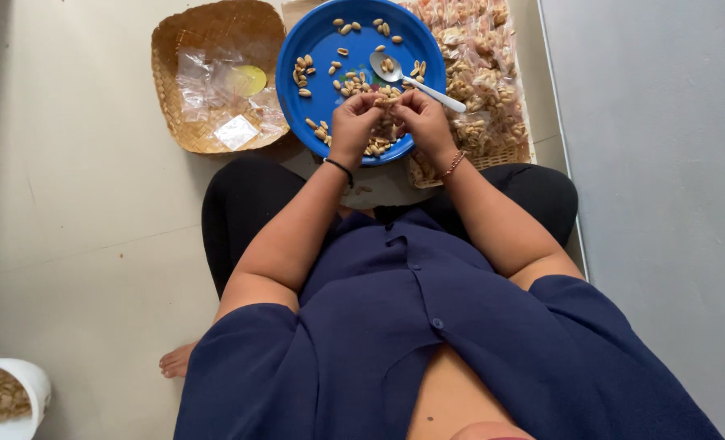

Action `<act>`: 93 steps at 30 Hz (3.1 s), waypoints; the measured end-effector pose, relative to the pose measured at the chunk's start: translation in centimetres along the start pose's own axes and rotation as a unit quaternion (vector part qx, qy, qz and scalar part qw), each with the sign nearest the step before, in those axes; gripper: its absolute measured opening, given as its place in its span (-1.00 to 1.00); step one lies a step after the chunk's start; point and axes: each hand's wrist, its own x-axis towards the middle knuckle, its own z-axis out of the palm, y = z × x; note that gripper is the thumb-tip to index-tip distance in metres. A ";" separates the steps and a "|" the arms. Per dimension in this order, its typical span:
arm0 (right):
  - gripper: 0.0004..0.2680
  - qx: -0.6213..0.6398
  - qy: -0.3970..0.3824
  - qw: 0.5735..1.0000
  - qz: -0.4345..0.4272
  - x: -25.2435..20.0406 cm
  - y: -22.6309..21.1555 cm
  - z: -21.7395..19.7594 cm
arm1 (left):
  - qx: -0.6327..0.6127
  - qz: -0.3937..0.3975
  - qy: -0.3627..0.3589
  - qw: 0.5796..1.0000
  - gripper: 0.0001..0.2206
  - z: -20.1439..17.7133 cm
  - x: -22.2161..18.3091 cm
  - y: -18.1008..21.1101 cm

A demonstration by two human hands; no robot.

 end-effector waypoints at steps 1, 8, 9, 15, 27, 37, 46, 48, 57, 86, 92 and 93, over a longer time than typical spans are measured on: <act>-0.94 -0.001 0.000 1.000 -0.002 0.1 0.2 0.0 | -0.001 0.002 -0.001 1.000 -0.80 0.1 -0.1 0.4; -0.93 -0.002 0.016 0.999 -0.040 -0.4 0.2 0.3 | -0.011 0.037 0.014 0.999 -0.87 0.3 -0.1 0.4; -0.93 0.001 0.019 0.999 -0.048 -0.4 0.1 0.2 | -0.004 0.049 0.018 0.999 -0.91 0.6 -0.3 1.2; -0.91 -0.003 0.007 0.998 -0.067 -0.7 0.7 0.0 | 0.049 0.037 0.070 0.996 -0.87 0.7 -0.5 0.8; -0.89 0.005 0.010 0.994 -0.107 -1.1 -2.4 -1.1 | -0.053 -0.066 -0.089 0.992 -0.69 0.1 -1.0 0.9; -0.85 0.008 -0.063 0.987 -0.149 -1.6 -5.3 -1.1 | -0.033 0.054 -0.135 0.989 -0.56 0.9 -2.0 1.5; -0.88 -0.011 -0.067 0.982 -0.176 -0.8 -4.1 -2.8 | -0.070 0.022 -0.159 0.985 -0.67 1.0 -1.5 0.6; -0.90 -0.024 -0.087 0.979 -0.184 -0.7 -4.3 -2.8 | -0.080 0.006 -0.146 0.986 -0.74 0.9 -1.7 0.9; -0.93 -0.169 -0.044 0.962 -0.209 -2.2 -8.3 -1.8 | 0.015 0.081 -0.177 0.981 -0.55 0.7 -2.2 2.8; -0.84 -0.441 0.154 0.818 -0.337 5.7 -6.5 -19.0 | 0.560 -0.047 0.258 0.786 -0.33 -27.6 12.7 -5.7; -0.94 -0.412 0.187 0.847 -0.280 6.3 -4.5 -21.0 | 0.674 -0.158 0.188 0.697 -0.78 -27.6 13.7 -10.8; -0.94 -0.400 0.191 0.856 -0.266 6.4 -4.3 -20.9 | 0.691 -0.147 0.195 0.681 -0.85 -28.2 14.2 -11.3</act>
